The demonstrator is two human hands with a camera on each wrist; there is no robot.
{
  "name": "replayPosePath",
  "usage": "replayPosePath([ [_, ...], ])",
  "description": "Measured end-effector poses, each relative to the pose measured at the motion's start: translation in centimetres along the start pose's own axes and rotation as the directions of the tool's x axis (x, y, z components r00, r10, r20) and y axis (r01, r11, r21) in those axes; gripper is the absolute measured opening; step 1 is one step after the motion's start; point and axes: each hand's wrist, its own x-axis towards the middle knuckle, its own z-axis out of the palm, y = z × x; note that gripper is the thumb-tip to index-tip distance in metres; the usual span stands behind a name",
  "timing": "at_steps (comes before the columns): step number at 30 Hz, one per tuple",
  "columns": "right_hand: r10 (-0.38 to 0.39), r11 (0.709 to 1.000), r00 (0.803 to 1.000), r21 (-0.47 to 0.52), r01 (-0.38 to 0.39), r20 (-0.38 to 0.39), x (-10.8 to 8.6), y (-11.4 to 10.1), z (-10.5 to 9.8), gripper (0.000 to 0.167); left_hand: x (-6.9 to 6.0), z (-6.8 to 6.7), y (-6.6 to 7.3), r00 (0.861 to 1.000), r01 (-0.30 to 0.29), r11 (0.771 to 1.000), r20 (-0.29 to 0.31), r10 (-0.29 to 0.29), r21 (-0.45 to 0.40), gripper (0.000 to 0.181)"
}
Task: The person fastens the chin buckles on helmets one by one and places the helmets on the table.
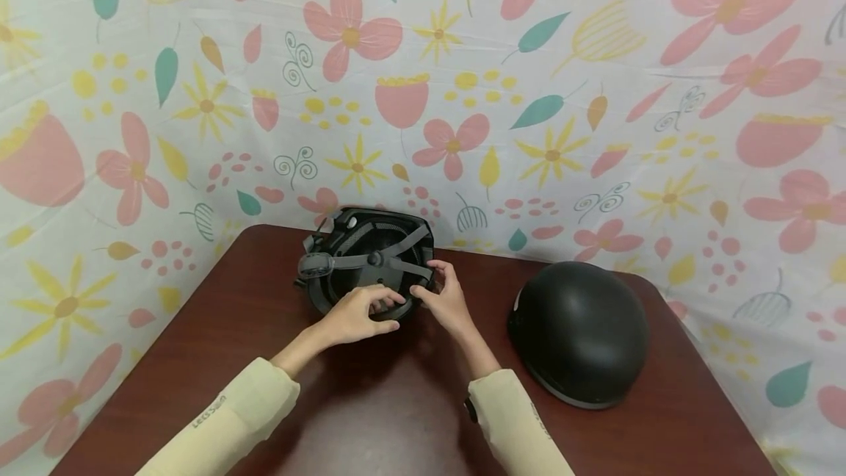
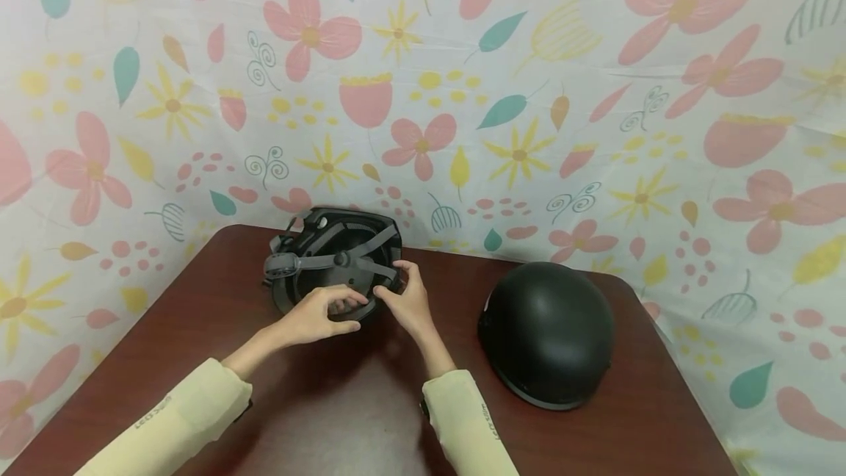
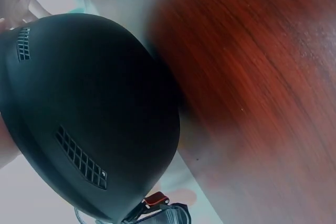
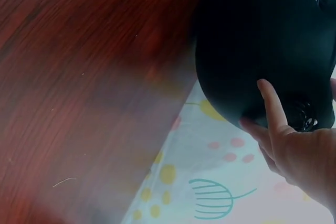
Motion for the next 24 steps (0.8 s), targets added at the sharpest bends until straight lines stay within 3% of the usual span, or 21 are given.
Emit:
replayPosePath([
  [8,0.017,1.0,0.999,0.008,-0.017,-0.03,-0.1,0.9,-0.5,0.056,-0.2,0.2,-0.1,0.999,-0.023,1.0,0.041,0.023,-0.01,0.033],
  [17,0.034,0.995,0.997,-0.086,-0.04,-0.064,0.0,1.2,-1.9,0.059,-0.8,0.1,0.0,0.995,-0.059,0.996,0.081,0.064,-0.061,0.033],
  [20,0.037,0.993,0.996,-0.113,-0.046,-0.082,0.1,1.0,-2.2,0.058,-1.0,-0.2,0.0,0.995,-0.086,0.993,0.049,0.09,-0.081,0.03],
  [24,0.045,0.99,0.995,-0.127,-0.056,-0.088,0.2,0.8,-2.6,0.057,-1.3,-1.2,0.0,0.993,-0.117,0.987,-0.042,0.113,-0.107,0.029],
])
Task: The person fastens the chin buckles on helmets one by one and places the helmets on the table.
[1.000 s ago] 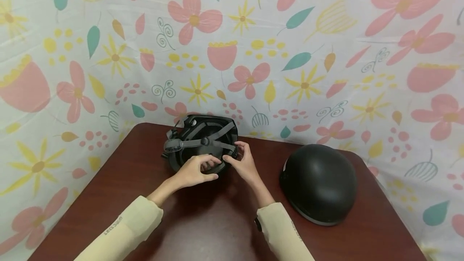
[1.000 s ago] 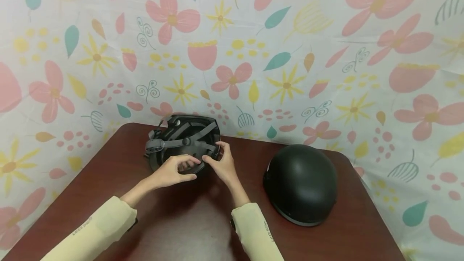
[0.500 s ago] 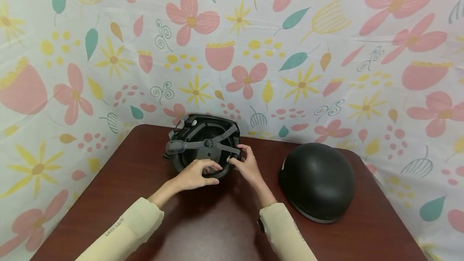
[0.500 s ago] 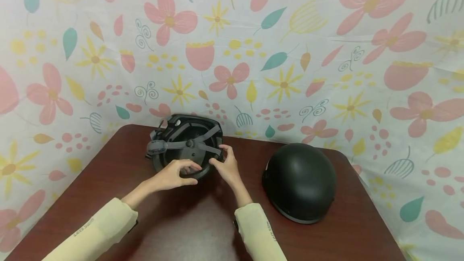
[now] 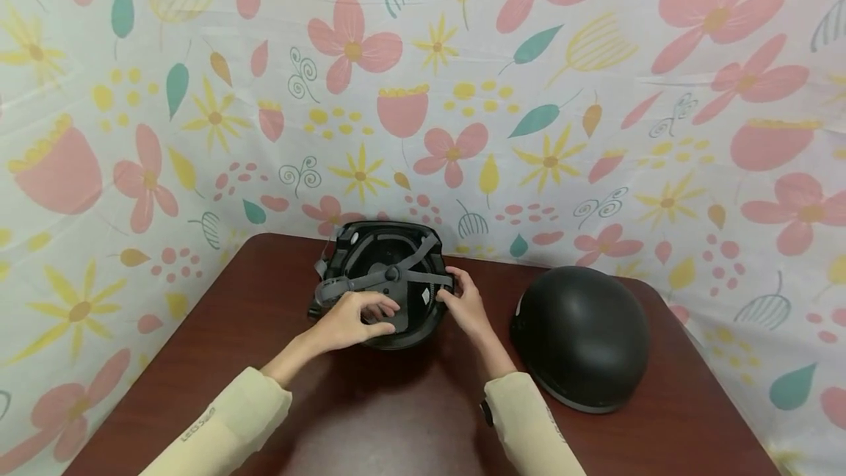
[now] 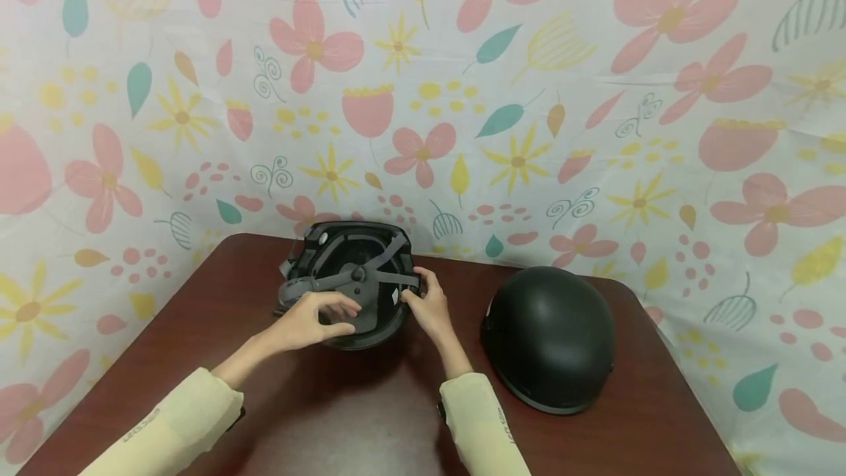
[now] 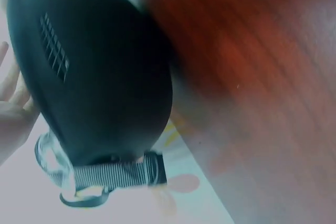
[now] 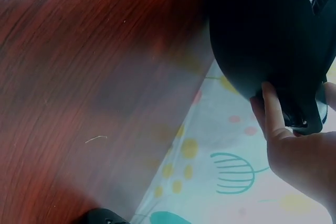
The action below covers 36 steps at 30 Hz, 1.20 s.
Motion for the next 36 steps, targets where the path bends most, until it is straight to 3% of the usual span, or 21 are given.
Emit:
replayPosePath([
  [6,0.004,1.0,1.0,-0.005,-0.004,-0.008,0.2,0.0,0.0,0.059,-0.3,-2.1,0.0,0.995,0.019,1.0,-0.096,-0.019,-0.004,0.027],
  [9,-0.003,0.999,1.0,-0.041,0.003,-0.008,0.3,-0.3,0.2,0.06,-0.6,-3.4,0.0,0.988,0.054,0.998,-0.144,-0.056,-0.013,0.026],
  [16,-0.062,0.983,0.998,-0.174,0.062,0.004,1.1,-1.4,0.6,0.06,-1.6,-7.8,-0.5,0.953,0.164,0.983,-0.244,-0.179,-0.082,0.031],
  [23,-0.147,0.962,0.989,-0.235,0.14,-0.012,0.9,-2.9,1.1,0.055,-2.6,-11.3,-1.7,0.921,0.213,0.973,-0.315,-0.229,-0.083,0.034],
  [29,-0.297,0.93,0.954,-0.237,0.281,-0.033,0.6,-4.8,2.6,0.049,-3.1,-11.7,-3.7,0.902,0.267,0.957,-0.32,-0.29,-0.115,0.039],
  [36,-0.421,0.867,0.894,-0.222,0.447,0.154,-0.6,-6.1,5.2,0.051,-3.9,-10.3,-7.0,0.9,0.307,0.94,-0.274,-0.339,-0.151,0.048],
])
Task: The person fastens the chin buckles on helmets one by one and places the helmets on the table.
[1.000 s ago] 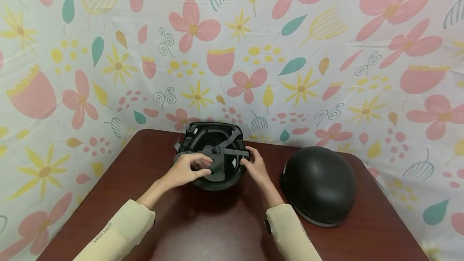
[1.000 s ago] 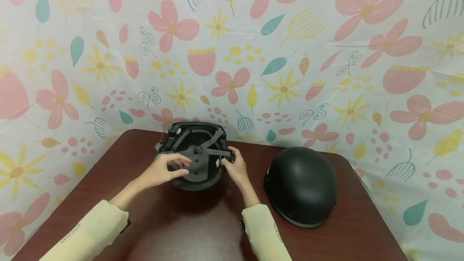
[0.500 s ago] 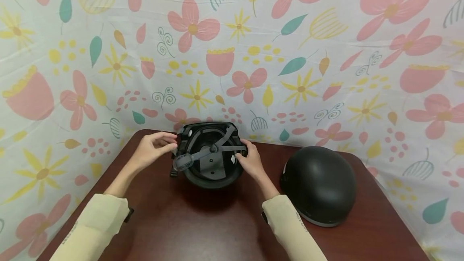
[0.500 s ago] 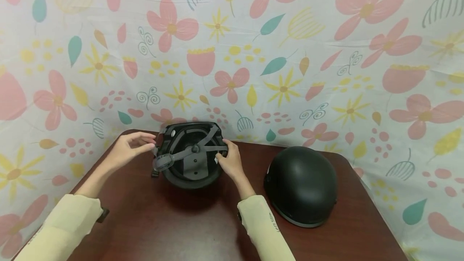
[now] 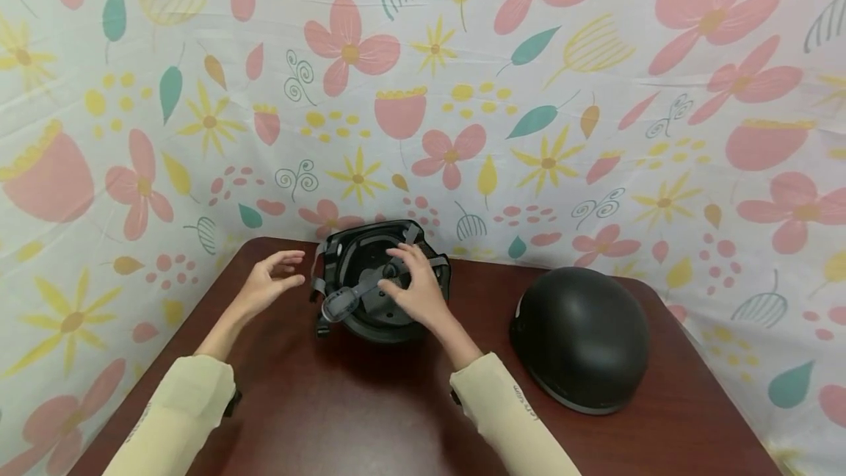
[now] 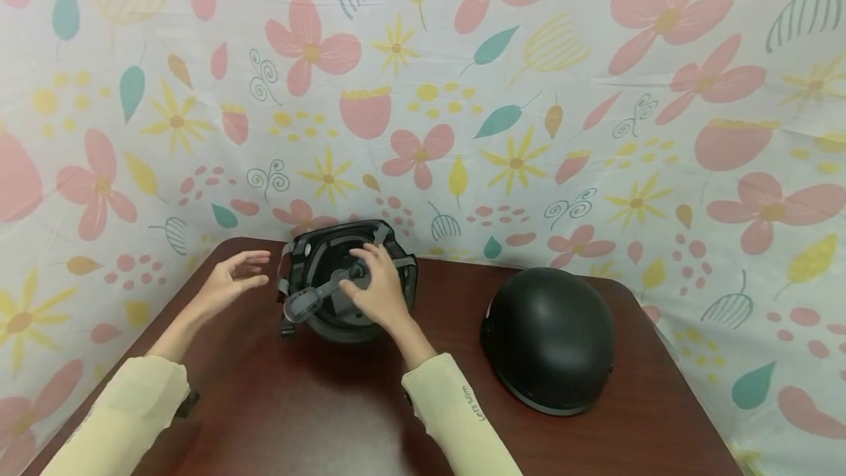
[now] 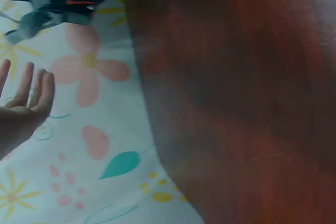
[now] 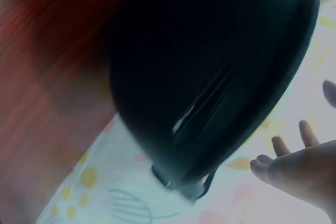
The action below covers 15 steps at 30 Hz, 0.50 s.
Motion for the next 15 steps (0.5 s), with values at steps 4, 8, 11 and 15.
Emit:
replayPosePath([
  [4,-0.056,0.992,0.992,-0.103,0.068,0.11,-0.4,-0.6,1.6,0.055,-0.3,0.9,-1.6,0.997,0.041,0.998,0.063,-0.038,-0.047,0.062],
  [8,-0.065,0.972,0.974,-0.206,0.11,0.216,-0.9,-1.0,3.0,0.06,-0.9,2.2,-2.7,0.99,0.087,0.992,0.122,-0.076,-0.091,0.069],
  [11,-0.047,0.966,0.958,-0.231,0.115,0.283,-1.1,-1.3,3.8,0.065,-1.0,3.1,-3.0,0.989,0.099,0.989,0.124,-0.085,-0.11,0.067],
  [15,-0.024,0.949,0.949,-0.292,0.12,0.313,-1.3,-1.1,4.5,0.068,-0.7,4.0,-3.1,0.994,0.078,0.988,0.08,-0.068,-0.133,0.058],
])
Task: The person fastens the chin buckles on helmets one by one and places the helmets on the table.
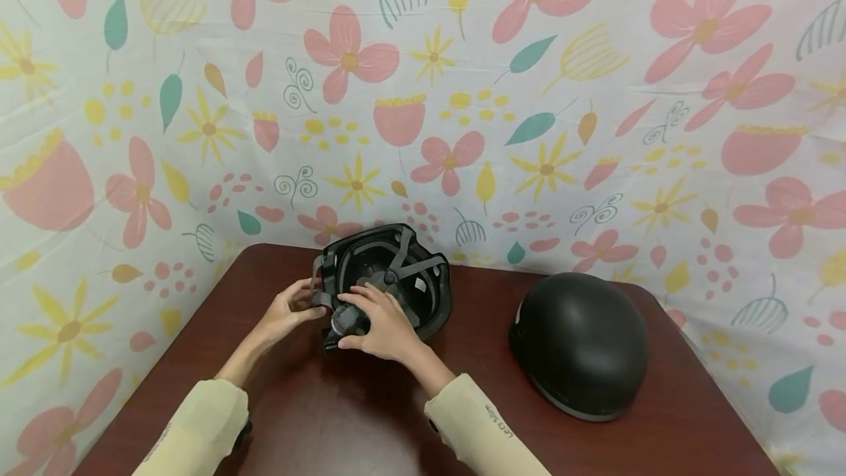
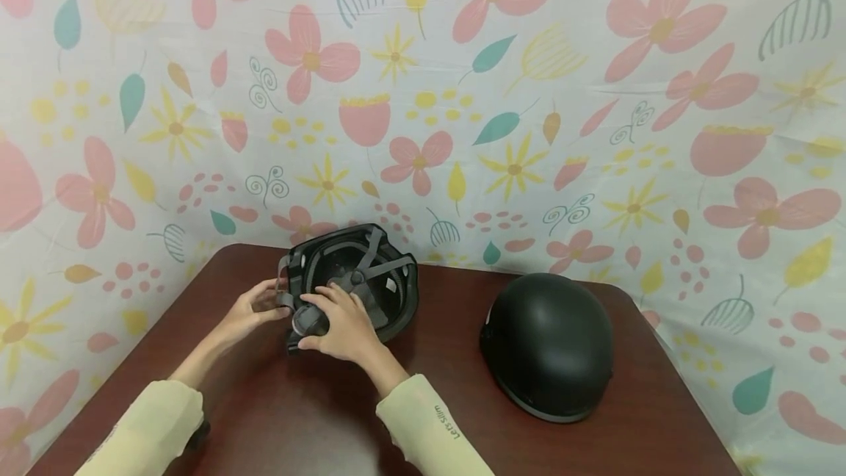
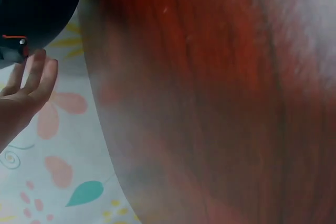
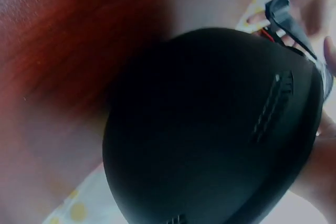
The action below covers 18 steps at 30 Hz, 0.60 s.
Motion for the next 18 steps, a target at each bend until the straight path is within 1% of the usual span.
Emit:
replayPosePath([
  [2,0.007,0.999,1.0,-0.033,-0.007,-0.011,-0.1,0.0,0.4,0.067,0.0,0.1,-0.1,1.0,-0.006,1.0,-0.024,0.006,0.004,0.05],
  [5,-0.001,0.998,0.999,-0.069,-0.003,-0.052,-0.1,0.2,0.7,0.064,-0.1,0.0,-0.2,0.998,-0.008,1.0,-0.058,0.008,-0.005,0.039],
  [7,-0.01,0.998,0.996,-0.065,0.004,-0.084,-0.1,0.2,0.8,0.06,-0.2,-0.1,-0.1,0.998,-0.014,1.0,-0.068,0.013,-0.003,0.036],
  [10,-0.031,0.996,0.99,-0.082,0.02,-0.138,-0.1,0.2,1.0,0.054,-0.2,-0.4,0.1,0.996,-0.018,1.0,-0.083,0.017,-0.009,0.037],
  [15,-0.053,0.997,0.973,-0.073,0.038,-0.223,-0.2,0.0,1.4,0.043,-0.7,-0.9,0.5,0.994,-0.019,1.0,-0.108,0.017,-0.017,0.038],
  [16,-0.057,0.997,0.969,-0.063,0.043,-0.242,-0.2,0.0,1.5,0.042,-0.8,-1.1,0.5,0.993,-0.021,1.0,-0.115,0.019,-0.019,0.038],
  [18,-0.064,0.998,0.953,-0.04,0.055,-0.297,-0.2,-0.1,1.6,0.039,-1.1,-1.4,0.7,0.991,-0.032,0.999,-0.13,0.03,-0.017,0.038],
])
